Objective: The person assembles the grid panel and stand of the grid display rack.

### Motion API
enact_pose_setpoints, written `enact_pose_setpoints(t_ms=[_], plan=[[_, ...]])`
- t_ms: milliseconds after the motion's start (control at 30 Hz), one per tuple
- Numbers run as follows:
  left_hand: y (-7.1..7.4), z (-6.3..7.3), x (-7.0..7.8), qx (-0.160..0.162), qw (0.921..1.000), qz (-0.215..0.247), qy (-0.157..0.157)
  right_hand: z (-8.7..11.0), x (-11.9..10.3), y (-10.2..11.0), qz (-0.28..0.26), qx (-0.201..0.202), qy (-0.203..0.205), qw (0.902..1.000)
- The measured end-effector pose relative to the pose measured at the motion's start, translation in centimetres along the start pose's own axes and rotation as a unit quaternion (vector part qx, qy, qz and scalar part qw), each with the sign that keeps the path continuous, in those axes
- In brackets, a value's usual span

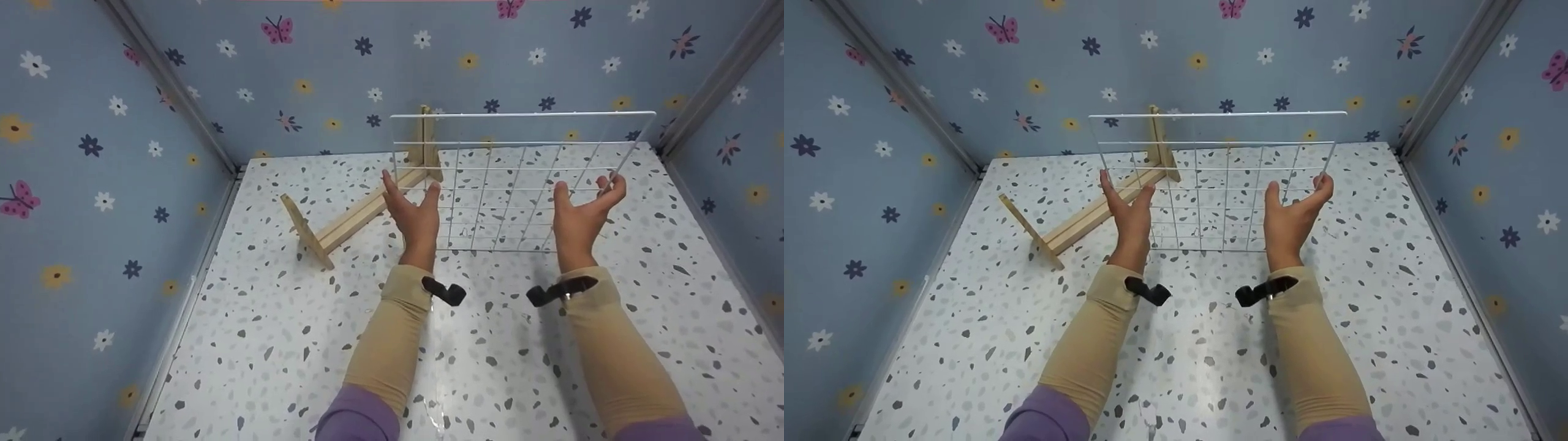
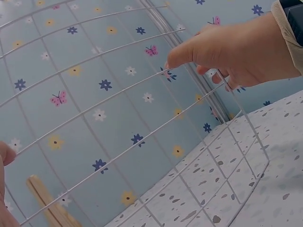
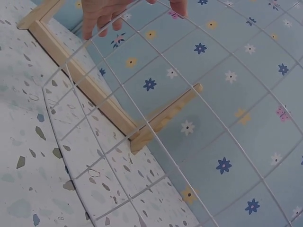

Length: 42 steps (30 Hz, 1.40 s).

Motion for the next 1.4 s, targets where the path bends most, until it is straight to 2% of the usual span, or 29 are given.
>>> enact_pose_setpoints(t_ms=[233,367,533,733,1067,1200,1400], plan=[[0.3,0.0,0.2,-0.008,0.9976,-0.013,-0.068,0.1,0.2,0.1,-0.011,0.008,0.012,0.9998],[1.2,-0.1,0.0,-0.038,0.9958,-0.023,-0.08,0.0,0.0,0.1,-0.01,-0.007,0.022,0.9997],[2.5,-0.3,-0.3,-0.086,0.994,-0.035,-0.057,-0.2,-0.1,0.2,-0.003,-0.015,0.018,0.9997],[3.2,-1.1,0.3,-0.129,0.9902,-0.048,-0.027,-0.4,-0.2,0.4,-0.013,-0.011,0.009,0.9998],[3.7,-1.7,0.3,-0.134,0.9904,-0.035,0.0,-0.3,-0.2,0.1,-0.001,-0.014,0.008,0.9999],[3.7,-1.8,0.3,-0.144,0.9892,-0.027,0.013,-0.3,0.0,0.2,-0.011,-0.018,0.006,0.9998],[3.8,-1.8,0.1,-0.16,0.9871,0.005,0.01,-0.1,0.2,0.3,-0.022,-0.021,-0.006,0.9995]])
Point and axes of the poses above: each hand's wrist, its own z-axis away from the middle knuckle, its own y-axis out of the back of the hand, x = y × z, the point moved 1 cm from there along -z, towards the middle knuckle, and after that the axes turned 3 degrees about y, right-handed, at the moved point
